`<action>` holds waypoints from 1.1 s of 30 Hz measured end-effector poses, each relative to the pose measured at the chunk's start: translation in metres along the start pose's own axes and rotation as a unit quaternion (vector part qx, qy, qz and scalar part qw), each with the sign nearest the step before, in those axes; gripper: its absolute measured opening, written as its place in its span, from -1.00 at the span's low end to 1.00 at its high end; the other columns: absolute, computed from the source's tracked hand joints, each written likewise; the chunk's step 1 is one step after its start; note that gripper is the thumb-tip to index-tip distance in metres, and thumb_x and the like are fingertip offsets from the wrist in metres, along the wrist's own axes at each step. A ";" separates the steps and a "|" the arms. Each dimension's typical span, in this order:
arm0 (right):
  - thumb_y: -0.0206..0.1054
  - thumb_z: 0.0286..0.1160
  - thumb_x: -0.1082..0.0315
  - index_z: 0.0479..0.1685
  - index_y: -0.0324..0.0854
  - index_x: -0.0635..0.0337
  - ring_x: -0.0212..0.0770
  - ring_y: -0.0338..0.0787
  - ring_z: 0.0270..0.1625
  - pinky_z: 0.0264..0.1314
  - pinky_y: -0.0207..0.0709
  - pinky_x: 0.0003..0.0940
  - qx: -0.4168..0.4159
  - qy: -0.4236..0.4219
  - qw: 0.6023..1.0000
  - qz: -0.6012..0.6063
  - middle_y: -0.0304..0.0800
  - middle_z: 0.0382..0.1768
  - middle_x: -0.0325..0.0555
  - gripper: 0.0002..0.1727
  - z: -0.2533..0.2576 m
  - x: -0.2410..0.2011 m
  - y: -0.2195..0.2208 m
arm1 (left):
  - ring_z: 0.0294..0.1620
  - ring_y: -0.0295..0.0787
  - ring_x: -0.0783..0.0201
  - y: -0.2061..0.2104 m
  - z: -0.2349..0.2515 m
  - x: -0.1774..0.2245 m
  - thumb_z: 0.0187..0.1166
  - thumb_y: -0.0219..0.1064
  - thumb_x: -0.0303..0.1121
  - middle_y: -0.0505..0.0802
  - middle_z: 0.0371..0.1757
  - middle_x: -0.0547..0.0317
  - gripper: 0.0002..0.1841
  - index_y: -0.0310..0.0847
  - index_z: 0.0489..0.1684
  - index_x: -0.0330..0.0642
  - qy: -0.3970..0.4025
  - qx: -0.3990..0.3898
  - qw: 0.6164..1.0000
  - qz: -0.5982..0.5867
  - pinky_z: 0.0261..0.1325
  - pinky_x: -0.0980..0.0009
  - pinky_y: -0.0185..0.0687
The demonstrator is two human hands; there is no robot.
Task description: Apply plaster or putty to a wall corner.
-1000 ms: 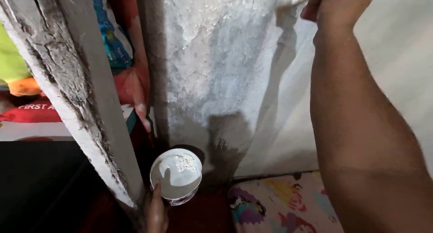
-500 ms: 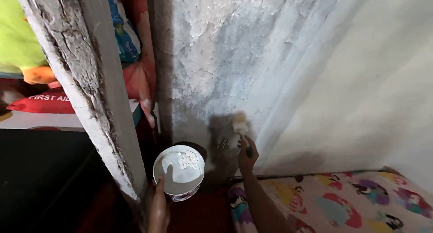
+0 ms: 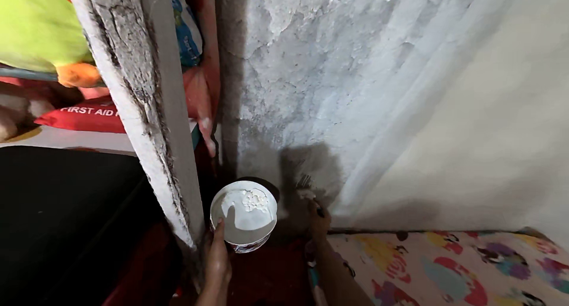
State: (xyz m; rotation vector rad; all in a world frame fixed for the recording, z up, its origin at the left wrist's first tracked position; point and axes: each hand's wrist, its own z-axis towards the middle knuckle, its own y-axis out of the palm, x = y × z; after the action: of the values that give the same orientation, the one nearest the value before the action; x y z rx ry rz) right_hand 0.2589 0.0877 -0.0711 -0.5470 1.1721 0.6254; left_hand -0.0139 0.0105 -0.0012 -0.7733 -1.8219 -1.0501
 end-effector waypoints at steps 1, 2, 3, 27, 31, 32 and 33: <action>0.31 0.68 0.36 0.34 0.66 0.42 -0.18 0.82 -0.06 0.11 0.70 -0.25 0.011 -0.030 0.999 0.029 0.83 0.09 0.21 -0.62 0.004 -0.015 0.001 | 0.24 0.75 0.08 -0.001 0.000 0.001 0.80 0.12 0.02 0.74 0.32 -0.10 -0.44 0.40 0.58 -0.20 -0.002 0.000 1.000 -0.001 0.17 0.05 0.74; 0.29 0.68 0.39 0.34 0.63 0.48 -0.26 0.86 -0.03 0.15 0.73 -0.34 0.019 -0.067 0.995 0.066 0.84 0.09 0.18 -0.62 0.006 -0.027 0.000 | 0.23 0.75 0.09 -0.001 0.000 0.001 0.80 0.12 0.03 0.75 0.31 -0.10 -0.44 0.41 0.57 -0.20 -0.002 0.002 1.000 0.000 0.16 0.06 0.73; 0.26 0.68 0.43 0.34 0.59 0.54 -0.32 0.87 0.01 0.20 0.74 -0.40 0.025 -0.107 0.989 0.103 0.84 0.10 0.17 -0.61 0.006 -0.035 -0.002 | 0.23 0.75 0.09 -0.001 0.001 0.002 0.80 0.12 0.02 0.74 0.31 -0.10 -0.44 0.41 0.57 -0.21 -0.003 0.003 1.000 0.001 0.17 0.07 0.73; 0.27 0.69 0.41 0.39 0.57 0.51 -0.26 0.89 0.01 0.20 0.77 -0.33 -0.009 -0.051 0.989 0.135 0.85 0.09 0.15 -0.59 0.008 -0.043 0.005 | 0.36 0.69 0.04 0.006 0.000 -0.006 0.78 0.13 0.04 0.67 0.45 -0.13 -0.37 0.25 0.70 -0.16 -0.015 -0.001 1.000 0.002 0.27 0.01 0.71; 0.20 0.71 0.41 0.43 0.49 0.58 -0.30 0.88 0.10 0.30 0.75 -0.36 0.003 -0.152 0.974 0.169 0.85 0.12 0.08 -0.56 0.001 -0.061 -0.010 | 0.35 0.71 0.08 0.005 0.003 -0.008 0.78 0.14 0.03 0.68 0.44 -0.11 -0.37 0.23 0.71 -0.15 -0.006 -0.008 1.000 -0.007 0.28 0.05 0.72; 0.23 0.70 0.40 0.42 0.53 0.55 -0.30 0.88 0.09 0.26 0.75 -0.38 0.012 -0.120 0.983 0.138 0.84 0.14 0.11 -0.57 -0.005 -0.054 -0.010 | 0.36 0.70 0.07 0.005 0.004 -0.007 0.79 0.14 0.03 0.67 0.45 -0.11 -0.37 0.22 0.72 -0.15 -0.008 -0.006 1.000 -0.009 0.29 0.04 0.71; 0.27 0.70 0.38 0.41 0.57 0.50 -0.26 0.89 0.04 0.20 0.77 -0.35 0.010 -0.070 0.992 0.103 0.84 0.13 0.16 -0.58 -0.008 -0.044 -0.009 | 0.38 0.69 0.07 0.006 0.004 -0.007 0.79 0.13 0.03 0.66 0.47 -0.11 -0.36 0.21 0.74 -0.14 -0.011 -0.005 1.000 -0.010 0.30 0.03 0.70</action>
State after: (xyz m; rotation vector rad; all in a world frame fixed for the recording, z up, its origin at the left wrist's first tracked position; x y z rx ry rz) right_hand 0.2483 0.0690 -0.0312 -0.3614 1.1091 0.8151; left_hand -0.0076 0.0161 -0.0062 -0.7756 -1.8476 -1.0681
